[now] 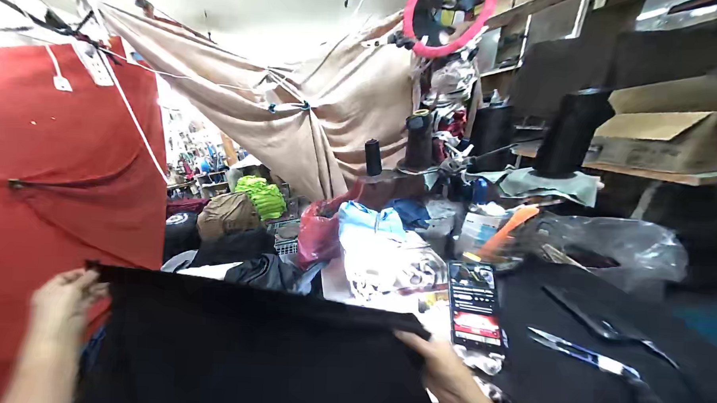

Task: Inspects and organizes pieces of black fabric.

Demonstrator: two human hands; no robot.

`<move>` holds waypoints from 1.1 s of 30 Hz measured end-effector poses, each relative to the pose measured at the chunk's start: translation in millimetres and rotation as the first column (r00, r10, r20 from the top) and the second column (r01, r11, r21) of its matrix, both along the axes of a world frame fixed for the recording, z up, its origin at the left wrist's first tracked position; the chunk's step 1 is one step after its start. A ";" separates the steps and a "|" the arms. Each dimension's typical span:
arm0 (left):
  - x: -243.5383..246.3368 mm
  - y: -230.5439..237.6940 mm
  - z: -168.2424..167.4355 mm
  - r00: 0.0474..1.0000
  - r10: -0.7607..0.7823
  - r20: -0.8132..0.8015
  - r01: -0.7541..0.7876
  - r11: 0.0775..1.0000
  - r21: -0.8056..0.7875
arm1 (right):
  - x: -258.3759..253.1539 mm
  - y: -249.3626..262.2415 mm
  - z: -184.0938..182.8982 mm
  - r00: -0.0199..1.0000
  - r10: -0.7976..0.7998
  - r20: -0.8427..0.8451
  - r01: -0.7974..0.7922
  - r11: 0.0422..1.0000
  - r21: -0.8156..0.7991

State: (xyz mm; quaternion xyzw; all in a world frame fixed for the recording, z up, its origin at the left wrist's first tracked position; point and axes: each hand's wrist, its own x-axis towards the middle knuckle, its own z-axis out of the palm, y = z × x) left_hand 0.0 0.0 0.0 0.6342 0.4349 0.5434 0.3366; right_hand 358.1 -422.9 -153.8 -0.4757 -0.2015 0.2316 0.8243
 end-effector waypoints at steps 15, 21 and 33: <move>272.4 -190.2 -78.0 0.071 -0.718 -0.692 0.942 0.277 -0.190 | -7.1 51.5 -28.8 0.927 -0.009 0.376 0.048 0.994 -0.095; 279.4 -192.7 -85.6 0.150 -0.773 -0.617 0.966 0.248 -0.075 | -3.9 49.6 -27.3 0.922 -0.090 0.377 0.144 0.983 -0.117; 268.9 -212.6 -87.2 0.276 -0.811 -0.516 0.956 0.289 0.057 | -13.1 52.8 -19.9 0.947 -0.136 0.291 0.151 0.988 -0.030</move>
